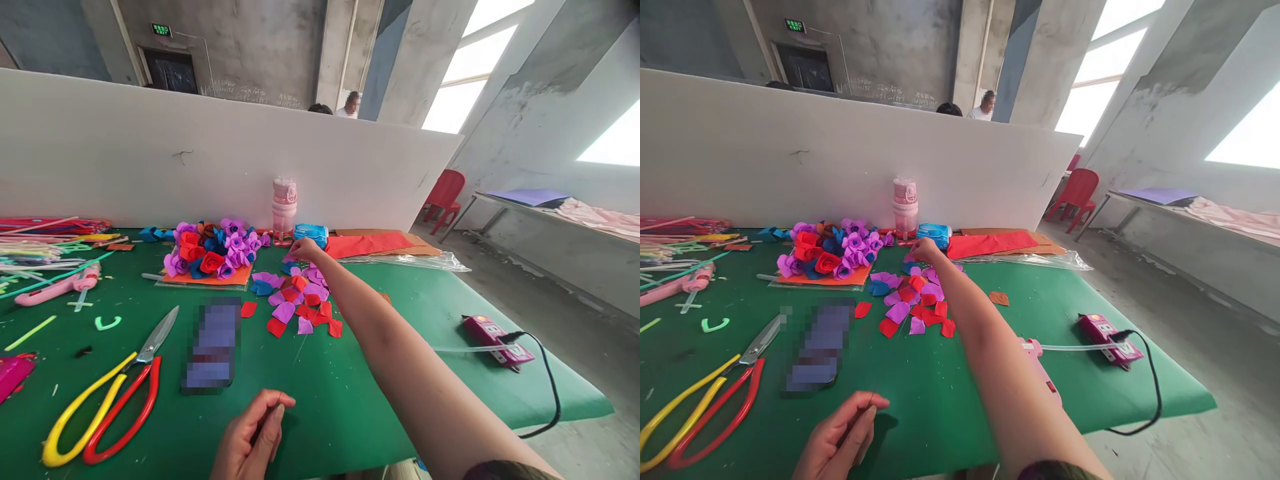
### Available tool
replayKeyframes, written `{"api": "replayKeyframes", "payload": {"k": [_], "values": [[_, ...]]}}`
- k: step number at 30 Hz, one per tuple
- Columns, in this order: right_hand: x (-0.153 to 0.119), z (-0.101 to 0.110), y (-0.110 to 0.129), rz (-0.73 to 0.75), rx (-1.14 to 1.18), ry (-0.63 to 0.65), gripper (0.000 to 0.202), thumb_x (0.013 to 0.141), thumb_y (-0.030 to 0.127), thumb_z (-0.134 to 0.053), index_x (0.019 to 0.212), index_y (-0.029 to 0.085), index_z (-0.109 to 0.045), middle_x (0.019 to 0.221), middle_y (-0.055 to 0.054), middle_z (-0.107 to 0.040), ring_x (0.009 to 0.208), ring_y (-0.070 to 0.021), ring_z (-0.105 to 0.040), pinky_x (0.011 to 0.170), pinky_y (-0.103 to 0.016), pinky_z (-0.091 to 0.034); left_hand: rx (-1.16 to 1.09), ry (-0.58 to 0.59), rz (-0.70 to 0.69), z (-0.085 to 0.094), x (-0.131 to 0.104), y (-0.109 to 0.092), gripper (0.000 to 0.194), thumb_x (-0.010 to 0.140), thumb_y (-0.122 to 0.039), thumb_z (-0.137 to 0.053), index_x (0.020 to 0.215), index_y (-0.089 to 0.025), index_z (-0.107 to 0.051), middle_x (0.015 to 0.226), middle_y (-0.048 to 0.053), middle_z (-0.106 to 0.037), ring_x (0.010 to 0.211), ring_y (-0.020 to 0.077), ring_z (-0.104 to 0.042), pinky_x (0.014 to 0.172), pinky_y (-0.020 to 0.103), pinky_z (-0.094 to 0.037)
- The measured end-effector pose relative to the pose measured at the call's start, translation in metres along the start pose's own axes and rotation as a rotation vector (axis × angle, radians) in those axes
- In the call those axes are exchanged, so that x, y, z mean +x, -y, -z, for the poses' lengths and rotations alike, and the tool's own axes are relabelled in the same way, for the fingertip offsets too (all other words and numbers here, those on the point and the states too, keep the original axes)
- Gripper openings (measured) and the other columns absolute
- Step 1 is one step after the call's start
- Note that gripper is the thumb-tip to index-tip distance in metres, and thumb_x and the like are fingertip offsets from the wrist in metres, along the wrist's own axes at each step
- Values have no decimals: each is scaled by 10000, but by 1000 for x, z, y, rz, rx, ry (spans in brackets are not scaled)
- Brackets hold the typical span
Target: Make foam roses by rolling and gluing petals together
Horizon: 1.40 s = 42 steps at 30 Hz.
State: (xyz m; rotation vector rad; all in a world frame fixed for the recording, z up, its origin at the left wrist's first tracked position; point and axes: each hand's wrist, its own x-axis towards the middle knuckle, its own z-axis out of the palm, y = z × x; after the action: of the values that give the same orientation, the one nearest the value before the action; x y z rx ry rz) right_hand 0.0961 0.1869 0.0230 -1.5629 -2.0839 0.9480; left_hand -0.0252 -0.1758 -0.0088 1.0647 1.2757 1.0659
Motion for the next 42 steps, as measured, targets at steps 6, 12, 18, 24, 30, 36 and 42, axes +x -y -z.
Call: {"api": "replayKeyframes", "payload": {"k": [6, 12, 18, 24, 30, 36, 42], "values": [[-47, 38, 7, 123, 158, 190, 102, 755, 188, -669, 828, 126, -702, 760, -39, -677, 620, -81, -575, 601, -189, -472, -5, 43, -32, 2, 1, -4, 487, 800, -622, -474, 898, -170, -626, 548, -61, -269, 505, 94, -271, 474, 205, -244], [-82, 45, -6, 179, -69, 340, 218, 640, 268, -768, 851, 221, -738, 861, -9, -697, 762, -131, -618, 657, -203, -472, 36, 79, -85, 3, 2, 0, 476, 814, -608, -461, 925, -174, -622, 536, -61, -275, 501, 97, -288, 473, 202, -253], [-38, 29, -7, 55, -272, -141, 111, 789, 222, -625, 828, 192, -725, 867, -72, -692, 901, -243, -607, 729, -296, -458, 23, -32, -116, -5, -1, 3, 438, 805, -589, -488, 880, -181, -626, 548, -63, -251, 499, 93, -252, 461, 208, -213], [-6, -3, -15, -4, -296, -212, 113, 659, 175, -751, 763, 194, -712, 870, -93, -682, 916, -269, -609, 739, -297, -458, -1, 3, -69, -4, -1, -2, 451, 804, -604, -481, 867, -175, -608, 549, -71, -202, 494, 90, -209, 465, 222, -159], [-1, 3, -30, -25, -217, -249, 167, 786, 283, -623, 849, 165, -724, 770, -61, -683, 702, -165, -605, 593, -233, -447, -12, -7, -65, -4, -1, 1, 435, 798, -598, -493, 854, -185, -617, 555, -69, -193, 496, 93, -207, 466, 220, -176], [-36, 26, -26, 162, -222, -115, 221, 766, 333, -642, 849, 152, -737, 743, -36, -690, 657, -129, -597, 585, -202, -444, -7, 41, -91, -2, -1, -3, 438, 819, -589, -463, 880, -184, -618, 542, -68, -225, 496, 94, -232, 468, 215, -190], [-62, -6, 11, 391, -344, 57, 250, 790, 370, -643, 979, 228, -721, 1000, -38, -698, 884, -174, -619, 759, -230, -445, 13, 42, -123, 1, 0, 1, 413, 846, -552, -454, 913, -171, -599, 559, -68, -240, 510, 95, -245, 474, 215, -198]]}}
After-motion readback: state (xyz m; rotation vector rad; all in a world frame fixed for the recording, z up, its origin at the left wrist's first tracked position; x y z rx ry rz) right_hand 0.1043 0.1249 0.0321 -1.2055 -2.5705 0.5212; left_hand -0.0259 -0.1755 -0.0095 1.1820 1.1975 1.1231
